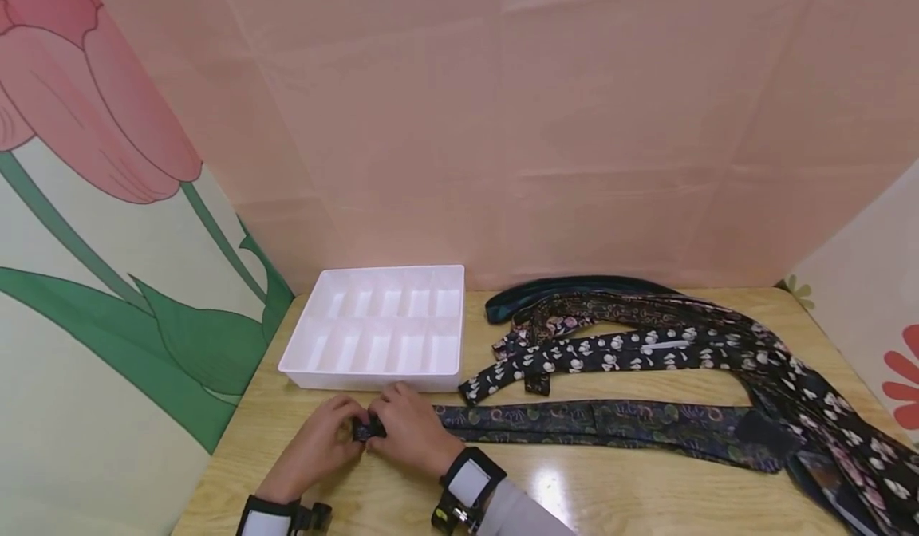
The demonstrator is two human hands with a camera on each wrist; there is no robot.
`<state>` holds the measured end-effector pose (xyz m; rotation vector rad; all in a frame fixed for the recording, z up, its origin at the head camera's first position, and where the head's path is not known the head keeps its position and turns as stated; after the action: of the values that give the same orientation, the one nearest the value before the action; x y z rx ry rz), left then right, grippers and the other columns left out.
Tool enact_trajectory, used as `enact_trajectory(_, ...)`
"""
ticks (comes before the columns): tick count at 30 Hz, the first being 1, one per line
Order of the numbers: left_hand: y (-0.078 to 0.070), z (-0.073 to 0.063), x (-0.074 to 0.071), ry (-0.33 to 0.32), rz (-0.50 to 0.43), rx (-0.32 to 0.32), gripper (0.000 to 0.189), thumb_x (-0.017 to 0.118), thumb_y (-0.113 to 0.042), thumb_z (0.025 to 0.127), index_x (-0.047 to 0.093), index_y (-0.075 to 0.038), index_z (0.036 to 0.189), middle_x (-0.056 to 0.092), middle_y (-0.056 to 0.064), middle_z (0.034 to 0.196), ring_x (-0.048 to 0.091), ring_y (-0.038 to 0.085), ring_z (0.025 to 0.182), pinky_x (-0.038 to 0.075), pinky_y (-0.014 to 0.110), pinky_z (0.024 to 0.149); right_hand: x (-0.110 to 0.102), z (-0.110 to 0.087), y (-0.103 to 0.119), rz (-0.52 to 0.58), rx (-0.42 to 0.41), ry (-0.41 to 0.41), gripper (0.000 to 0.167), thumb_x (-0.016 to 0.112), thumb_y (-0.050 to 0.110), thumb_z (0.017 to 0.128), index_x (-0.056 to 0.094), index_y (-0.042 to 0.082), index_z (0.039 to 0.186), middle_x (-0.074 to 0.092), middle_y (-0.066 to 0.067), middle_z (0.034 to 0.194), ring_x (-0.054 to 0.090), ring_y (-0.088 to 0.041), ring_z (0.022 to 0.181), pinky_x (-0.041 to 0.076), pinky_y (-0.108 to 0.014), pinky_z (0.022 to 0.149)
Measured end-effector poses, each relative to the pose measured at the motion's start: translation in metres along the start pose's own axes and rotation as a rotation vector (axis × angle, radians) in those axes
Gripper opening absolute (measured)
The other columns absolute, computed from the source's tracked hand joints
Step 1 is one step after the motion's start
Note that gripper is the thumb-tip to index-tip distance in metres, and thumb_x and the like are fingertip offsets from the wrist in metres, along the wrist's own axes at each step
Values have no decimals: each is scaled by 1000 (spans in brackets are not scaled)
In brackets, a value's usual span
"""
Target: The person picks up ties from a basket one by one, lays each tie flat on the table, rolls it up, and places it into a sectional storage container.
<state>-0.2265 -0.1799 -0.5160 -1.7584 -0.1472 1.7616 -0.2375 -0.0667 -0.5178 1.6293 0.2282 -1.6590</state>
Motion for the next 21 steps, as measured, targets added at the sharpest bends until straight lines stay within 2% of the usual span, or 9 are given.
enact_trajectory(3, 2, 1, 4, 28, -79, -23, 42, 90, 2, 76, 67, -13, 108, 63, 2, 118, 61, 17, 106, 58, 33, 87, 2, -1, -3, 46, 29, 18, 39, 89, 32, 88, 75, 14, 120, 72, 2, 115, 61, -13, 108, 55, -32, 95)
enact_trajectory(5, 4, 1, 7, 38, -95, -34, 43, 90, 2, 76, 66, -14, 108, 62, 3, 121, 59, 17, 107, 57, 31, 87, 4, -2, -5, 63, 49, 28, 39, 89, 30, 88, 74, 14, 121, 70, 1, 117, 61, -13, 110, 56, -33, 95)
enact_trajectory(11, -2, 0, 6, 25, -8, 0, 36, 92, -5, 76, 70, -15, 102, 67, -3, 113, 60, 17, 107, 57, 39, 94, 5, -4, -7, 52, 62, 58, 45, 87, 45, 88, 73, 21, 123, 66, 3, 123, 60, -11, 112, 56, -33, 93)
enact_trajectory(13, -6, 1, 5, 13, 2, 17, 37, 94, -6, 75, 70, -13, 103, 67, -2, 111, 60, 18, 107, 57, 41, 94, 4, -5, -8, 63, 65, 62, 44, 86, 43, 88, 74, 20, 124, 67, 4, 122, 61, -11, 110, 56, -31, 91)
enact_trajectory(17, -9, 2, 7, 2, -22, 13, 42, 93, -4, 75, 67, -11, 108, 65, 0, 109, 56, 18, 105, 55, 36, 89, 4, -7, -15, 93, 90, 51, 38, 86, 31, 89, 75, 18, 123, 71, 3, 118, 64, -11, 107, 56, -32, 88)
enact_trajectory(21, -9, 2, 10, 12, -5, 6, 38, 91, -6, 80, 71, -12, 112, 69, -1, 111, 58, 15, 105, 55, 34, 88, 3, -9, -21, 84, 113, 55, 40, 88, 36, 87, 75, 19, 121, 66, 5, 114, 63, -9, 101, 56, -31, 85)
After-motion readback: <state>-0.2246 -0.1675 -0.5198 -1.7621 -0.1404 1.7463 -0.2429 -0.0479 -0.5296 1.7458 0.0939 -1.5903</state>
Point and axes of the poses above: each hand's wrist, its own z-axis towards the middle knuckle, its own x-axis out of the palm, y = z × x, the point moved 9 cm from there along z, towards the middle knuckle
